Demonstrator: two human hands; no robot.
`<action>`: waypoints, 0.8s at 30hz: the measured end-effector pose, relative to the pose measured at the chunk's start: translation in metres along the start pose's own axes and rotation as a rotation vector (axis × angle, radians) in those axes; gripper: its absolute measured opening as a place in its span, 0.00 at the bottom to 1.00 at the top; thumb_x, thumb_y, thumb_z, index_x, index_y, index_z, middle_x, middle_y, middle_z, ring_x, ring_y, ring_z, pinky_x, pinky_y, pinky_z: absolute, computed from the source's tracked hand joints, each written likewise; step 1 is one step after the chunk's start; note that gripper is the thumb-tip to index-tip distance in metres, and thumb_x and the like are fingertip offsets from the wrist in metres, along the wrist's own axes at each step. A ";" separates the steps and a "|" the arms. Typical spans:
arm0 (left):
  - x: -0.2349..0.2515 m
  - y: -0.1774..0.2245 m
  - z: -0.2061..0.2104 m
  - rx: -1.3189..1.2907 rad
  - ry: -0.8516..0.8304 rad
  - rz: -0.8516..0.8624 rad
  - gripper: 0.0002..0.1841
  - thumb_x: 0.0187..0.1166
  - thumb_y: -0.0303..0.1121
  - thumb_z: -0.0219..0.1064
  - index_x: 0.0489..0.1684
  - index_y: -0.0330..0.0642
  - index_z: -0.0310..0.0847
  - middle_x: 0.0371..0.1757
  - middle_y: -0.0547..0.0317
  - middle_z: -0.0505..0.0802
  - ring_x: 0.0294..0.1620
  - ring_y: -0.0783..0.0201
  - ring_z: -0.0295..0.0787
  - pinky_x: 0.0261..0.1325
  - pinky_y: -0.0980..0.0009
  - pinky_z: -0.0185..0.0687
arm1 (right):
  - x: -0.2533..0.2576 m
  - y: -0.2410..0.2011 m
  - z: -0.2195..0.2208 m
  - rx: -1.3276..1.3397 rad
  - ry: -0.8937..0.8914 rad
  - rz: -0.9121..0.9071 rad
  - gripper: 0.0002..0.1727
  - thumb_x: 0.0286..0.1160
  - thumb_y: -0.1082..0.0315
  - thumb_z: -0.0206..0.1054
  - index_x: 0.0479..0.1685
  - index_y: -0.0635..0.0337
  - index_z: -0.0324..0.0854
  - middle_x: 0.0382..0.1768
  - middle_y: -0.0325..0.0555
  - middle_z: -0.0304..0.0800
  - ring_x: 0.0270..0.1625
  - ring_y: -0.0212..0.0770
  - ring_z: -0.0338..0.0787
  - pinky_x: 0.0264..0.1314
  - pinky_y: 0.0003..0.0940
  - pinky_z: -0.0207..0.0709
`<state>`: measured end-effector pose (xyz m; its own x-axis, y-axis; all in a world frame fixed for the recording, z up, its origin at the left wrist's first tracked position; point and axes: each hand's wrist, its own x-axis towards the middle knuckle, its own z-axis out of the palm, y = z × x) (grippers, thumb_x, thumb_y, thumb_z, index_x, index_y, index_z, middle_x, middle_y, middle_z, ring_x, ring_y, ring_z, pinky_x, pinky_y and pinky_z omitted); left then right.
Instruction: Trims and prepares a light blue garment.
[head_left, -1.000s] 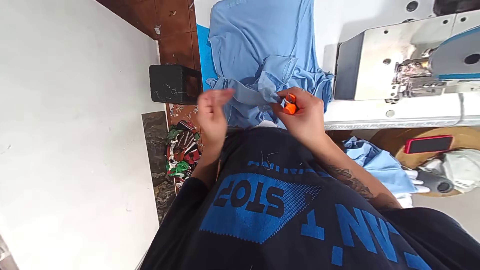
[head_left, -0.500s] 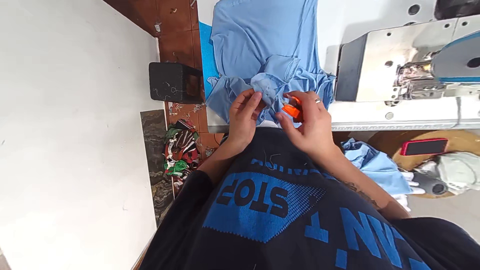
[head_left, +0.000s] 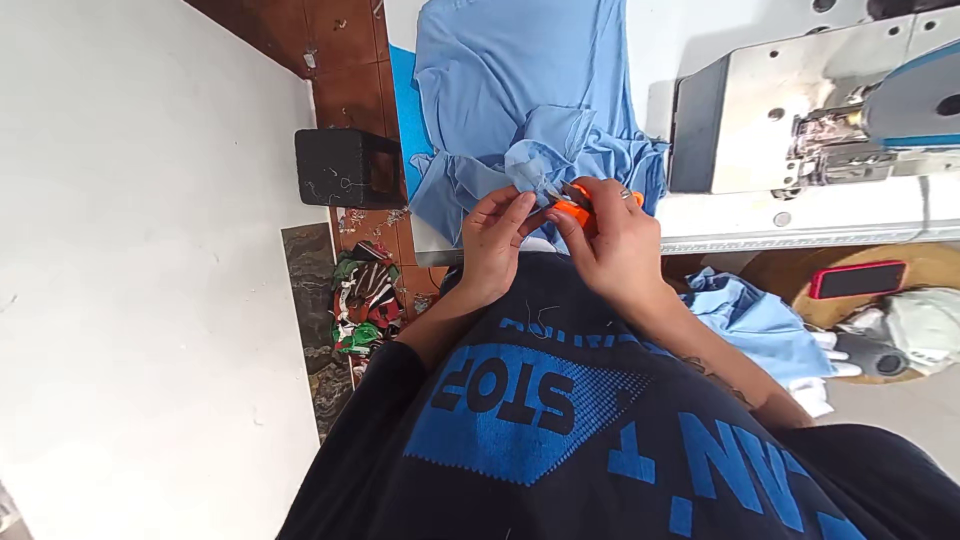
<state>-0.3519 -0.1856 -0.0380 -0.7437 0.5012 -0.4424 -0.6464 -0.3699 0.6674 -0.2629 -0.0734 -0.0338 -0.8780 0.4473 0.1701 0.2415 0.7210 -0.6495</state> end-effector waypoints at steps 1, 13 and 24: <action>0.000 -0.001 0.000 -0.001 -0.004 -0.010 0.11 0.84 0.19 0.57 0.40 0.42 0.85 0.37 0.61 0.94 0.40 0.68 0.94 0.52 0.68 0.92 | 0.001 0.000 0.000 -0.002 0.003 -0.003 0.25 0.89 0.54 0.59 0.58 0.73 0.81 0.38 0.63 0.87 0.30 0.56 0.87 0.26 0.48 0.73; -0.001 0.000 0.001 -0.022 -0.017 -0.028 0.12 0.86 0.21 0.55 0.43 0.45 0.84 0.40 0.61 0.95 0.42 0.68 0.95 0.53 0.68 0.92 | -0.002 0.012 -0.008 0.065 -0.012 -0.069 0.25 0.88 0.53 0.58 0.56 0.73 0.80 0.33 0.60 0.87 0.25 0.50 0.84 0.25 0.45 0.73; -0.002 -0.004 -0.003 0.094 -0.074 0.035 0.10 0.82 0.18 0.59 0.44 0.44 0.84 0.39 0.65 0.93 0.43 0.71 0.92 0.54 0.70 0.90 | 0.003 0.008 -0.012 0.030 -0.085 -0.090 0.25 0.90 0.53 0.54 0.52 0.71 0.82 0.26 0.56 0.84 0.22 0.51 0.83 0.22 0.45 0.69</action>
<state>-0.3481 -0.1875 -0.0421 -0.7487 0.5471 -0.3743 -0.5984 -0.3148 0.7368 -0.2589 -0.0605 -0.0297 -0.9279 0.3341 0.1656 0.1490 0.7394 -0.6566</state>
